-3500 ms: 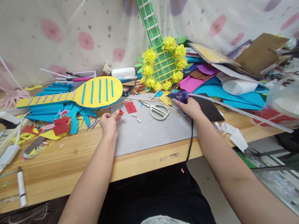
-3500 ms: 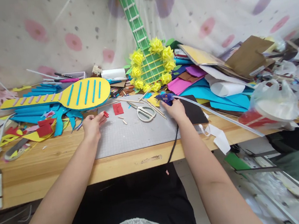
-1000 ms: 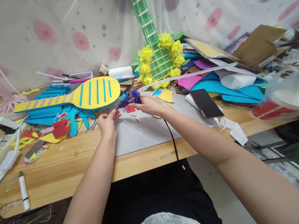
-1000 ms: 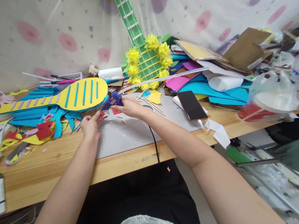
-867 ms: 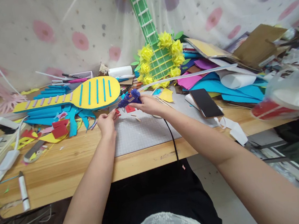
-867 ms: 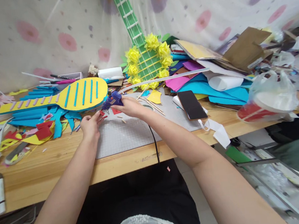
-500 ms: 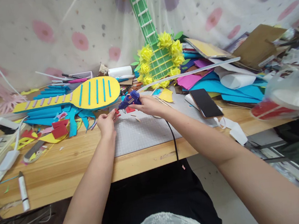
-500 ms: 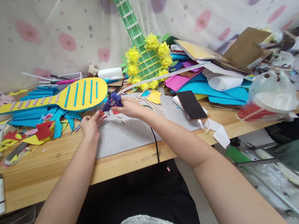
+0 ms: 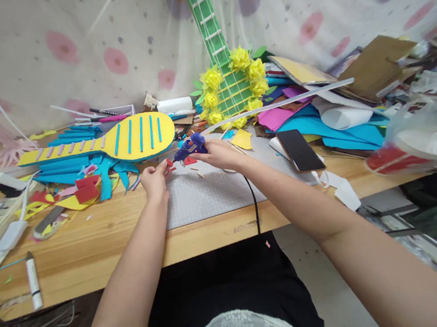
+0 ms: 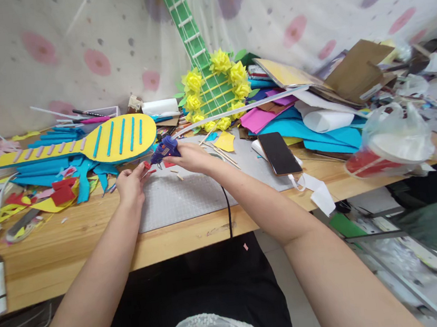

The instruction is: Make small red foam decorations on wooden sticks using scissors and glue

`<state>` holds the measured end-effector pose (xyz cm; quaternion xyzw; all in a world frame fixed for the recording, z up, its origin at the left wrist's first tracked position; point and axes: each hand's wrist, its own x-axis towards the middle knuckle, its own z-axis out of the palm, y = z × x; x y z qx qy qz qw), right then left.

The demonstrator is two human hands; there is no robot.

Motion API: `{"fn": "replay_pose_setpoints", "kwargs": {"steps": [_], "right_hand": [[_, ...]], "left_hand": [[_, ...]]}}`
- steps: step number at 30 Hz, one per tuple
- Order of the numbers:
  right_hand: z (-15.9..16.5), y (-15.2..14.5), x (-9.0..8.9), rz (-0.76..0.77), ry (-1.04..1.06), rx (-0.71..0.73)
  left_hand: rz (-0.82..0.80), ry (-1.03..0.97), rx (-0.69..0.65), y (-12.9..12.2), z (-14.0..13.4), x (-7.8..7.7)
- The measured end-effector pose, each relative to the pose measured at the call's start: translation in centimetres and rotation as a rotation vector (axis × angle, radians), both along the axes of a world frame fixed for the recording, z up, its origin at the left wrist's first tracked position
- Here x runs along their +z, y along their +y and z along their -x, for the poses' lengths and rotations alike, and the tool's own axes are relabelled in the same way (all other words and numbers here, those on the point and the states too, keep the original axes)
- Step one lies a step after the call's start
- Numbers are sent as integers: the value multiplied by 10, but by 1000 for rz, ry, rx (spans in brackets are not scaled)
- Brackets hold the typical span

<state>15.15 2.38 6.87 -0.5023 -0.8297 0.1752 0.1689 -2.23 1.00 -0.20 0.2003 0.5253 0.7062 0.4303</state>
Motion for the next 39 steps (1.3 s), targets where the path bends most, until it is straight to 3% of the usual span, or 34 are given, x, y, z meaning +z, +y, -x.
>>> {"fn": "replay_pose_setpoints", "kwargs": {"steps": [25,39], "right_hand": [[-2,-4,1,0,-38,-36],[5,-1,2,-74,59,-21]], "left_hand": [[-16,-13,-2,2,1,-1],[-30,-12,-47,1,1,0]]}}
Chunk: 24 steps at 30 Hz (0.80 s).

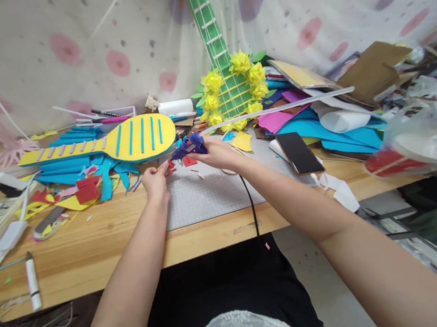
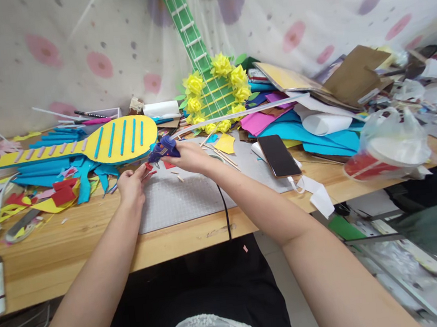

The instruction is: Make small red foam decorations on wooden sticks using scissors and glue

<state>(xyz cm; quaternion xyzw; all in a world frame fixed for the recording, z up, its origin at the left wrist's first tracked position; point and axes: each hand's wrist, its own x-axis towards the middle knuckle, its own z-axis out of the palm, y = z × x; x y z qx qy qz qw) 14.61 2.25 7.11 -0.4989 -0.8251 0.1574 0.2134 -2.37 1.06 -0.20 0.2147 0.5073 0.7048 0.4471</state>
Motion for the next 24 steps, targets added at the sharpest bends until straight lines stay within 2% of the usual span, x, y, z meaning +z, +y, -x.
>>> {"fn": "replay_pose_setpoints", "kwargs": {"steps": [9,13,16,22,24], "right_hand": [[6,2,1,-10,42,-30],[-4,7,-3,-25,151,-74],[-28,11,-12,-60,261,-145],[-108,13,-36,-82,463,-506],[-133,14,-47,-94,464,-615]], "left_hand": [[22,1,0,-1,0,2],[13,4,0,-1,0,1],[17,-2,4,-1,1,0],[-13,-10,47,3,4,-1],[-23,-10,82,6,6,-1]]}}
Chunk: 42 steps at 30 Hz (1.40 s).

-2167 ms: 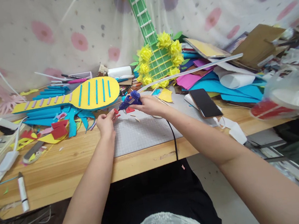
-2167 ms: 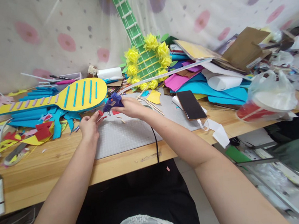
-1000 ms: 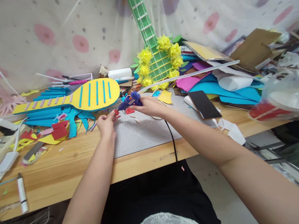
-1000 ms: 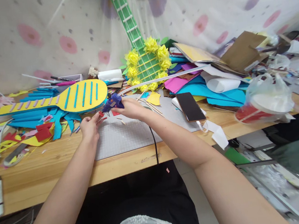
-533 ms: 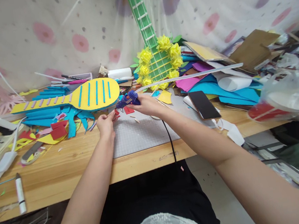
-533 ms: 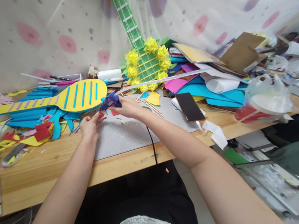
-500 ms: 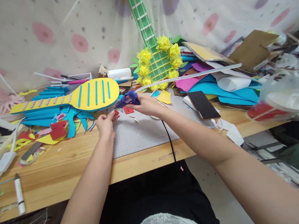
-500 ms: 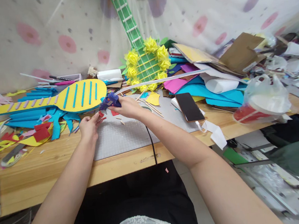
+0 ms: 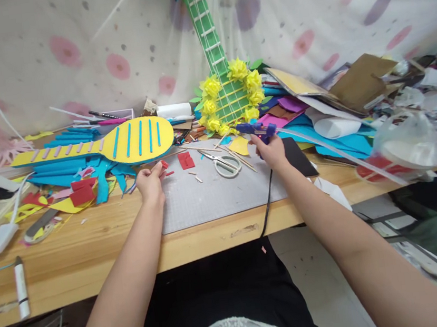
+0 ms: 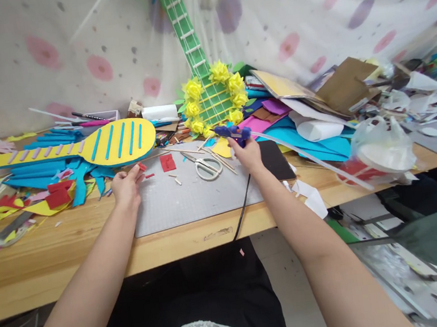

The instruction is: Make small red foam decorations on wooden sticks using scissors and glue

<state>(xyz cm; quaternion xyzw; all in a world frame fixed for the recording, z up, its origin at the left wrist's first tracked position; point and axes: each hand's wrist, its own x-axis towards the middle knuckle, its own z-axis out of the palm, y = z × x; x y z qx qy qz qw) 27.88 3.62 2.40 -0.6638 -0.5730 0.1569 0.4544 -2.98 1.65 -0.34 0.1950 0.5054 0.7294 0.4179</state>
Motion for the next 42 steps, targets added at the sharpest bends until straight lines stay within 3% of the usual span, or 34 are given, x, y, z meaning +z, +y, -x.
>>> {"fn": "replay_pose_setpoints", "kwargs": {"steps": [4,8,14,20,22,27,30,32,35,42], "right_hand": [[-23,5,-24,94,-113,-127],[-15,12,-39,183,-178,-131],[-6,7,-35,123,-206,-124],[5,-21,-35,-33,-230,-387],[20,-32,-34,-17,-169,-255],[89,-42,-19,-21,-42,300],[139,-33,-12,65,241,521],[170,-24,-13,151,408,569],[201,-13,-18,154,529,579],[219,-10,-43,121,621,548]], "left_hand": [[-19,-21,23,2,2,1],[-92,-43,-77,0,0,0],[-141,-70,-212,1,-3,-4],[-100,-51,-204,0,-6,-2],[-109,-44,-208,0,-7,-1],[-137,-48,-232,-2,-11,0],[-117,-51,-225,-5,-11,1],[-94,-59,-213,-6,-9,2],[-79,-82,-177,-7,-6,3],[-69,-15,-34,-1,-5,-6]]}}
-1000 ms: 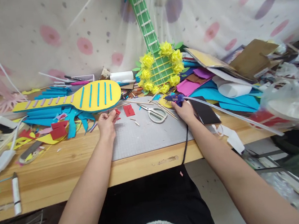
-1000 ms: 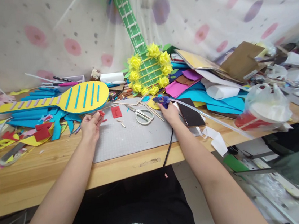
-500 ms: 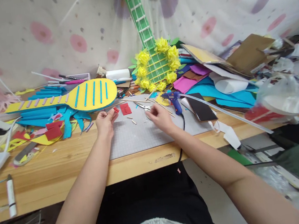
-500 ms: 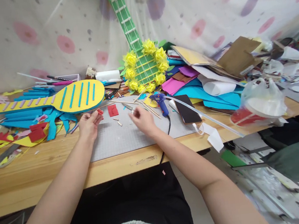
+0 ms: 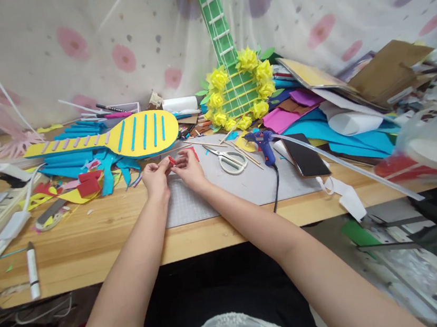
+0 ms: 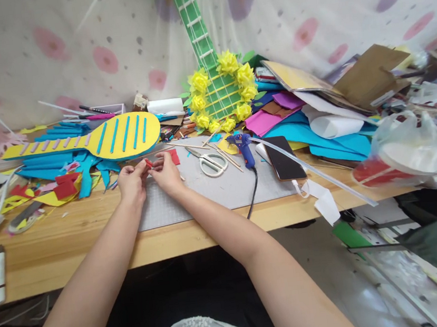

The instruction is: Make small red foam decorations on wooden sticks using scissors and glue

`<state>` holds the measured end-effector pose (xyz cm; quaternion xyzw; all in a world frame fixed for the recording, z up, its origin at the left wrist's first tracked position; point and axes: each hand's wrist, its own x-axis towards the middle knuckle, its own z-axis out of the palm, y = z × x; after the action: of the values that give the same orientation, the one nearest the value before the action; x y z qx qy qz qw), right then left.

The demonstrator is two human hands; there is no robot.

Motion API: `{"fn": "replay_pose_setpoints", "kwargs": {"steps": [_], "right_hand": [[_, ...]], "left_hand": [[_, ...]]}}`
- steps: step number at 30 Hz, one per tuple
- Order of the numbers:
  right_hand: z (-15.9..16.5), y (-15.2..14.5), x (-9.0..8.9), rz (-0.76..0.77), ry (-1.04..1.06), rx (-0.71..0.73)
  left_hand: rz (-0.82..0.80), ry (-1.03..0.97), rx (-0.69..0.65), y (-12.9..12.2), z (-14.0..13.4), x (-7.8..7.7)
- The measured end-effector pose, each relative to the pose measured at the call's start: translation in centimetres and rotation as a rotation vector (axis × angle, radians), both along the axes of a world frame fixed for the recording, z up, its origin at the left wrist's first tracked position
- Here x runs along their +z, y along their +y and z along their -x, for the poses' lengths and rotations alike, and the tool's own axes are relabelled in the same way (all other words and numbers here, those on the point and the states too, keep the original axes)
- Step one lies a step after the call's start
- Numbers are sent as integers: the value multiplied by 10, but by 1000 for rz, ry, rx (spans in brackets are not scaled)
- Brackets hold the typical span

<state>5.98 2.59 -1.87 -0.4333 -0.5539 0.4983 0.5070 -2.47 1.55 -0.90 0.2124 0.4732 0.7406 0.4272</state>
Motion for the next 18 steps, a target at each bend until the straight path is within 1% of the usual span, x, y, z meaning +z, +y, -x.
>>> {"fn": "replay_pose_setpoints", "kwargs": {"steps": [3,5,13,18], "right_hand": [[1,-3,-10,13,64,19],[2,-4,-13,23,87,21],[0,0,-8,60,151,20],[2,4,-9,68,158,5]], "left_hand": [[5,6,45,1,-2,-1],[6,-6,45,0,-2,0],[-3,8,-10,-2,-2,3],[-1,15,-34,-4,-4,5]]}}
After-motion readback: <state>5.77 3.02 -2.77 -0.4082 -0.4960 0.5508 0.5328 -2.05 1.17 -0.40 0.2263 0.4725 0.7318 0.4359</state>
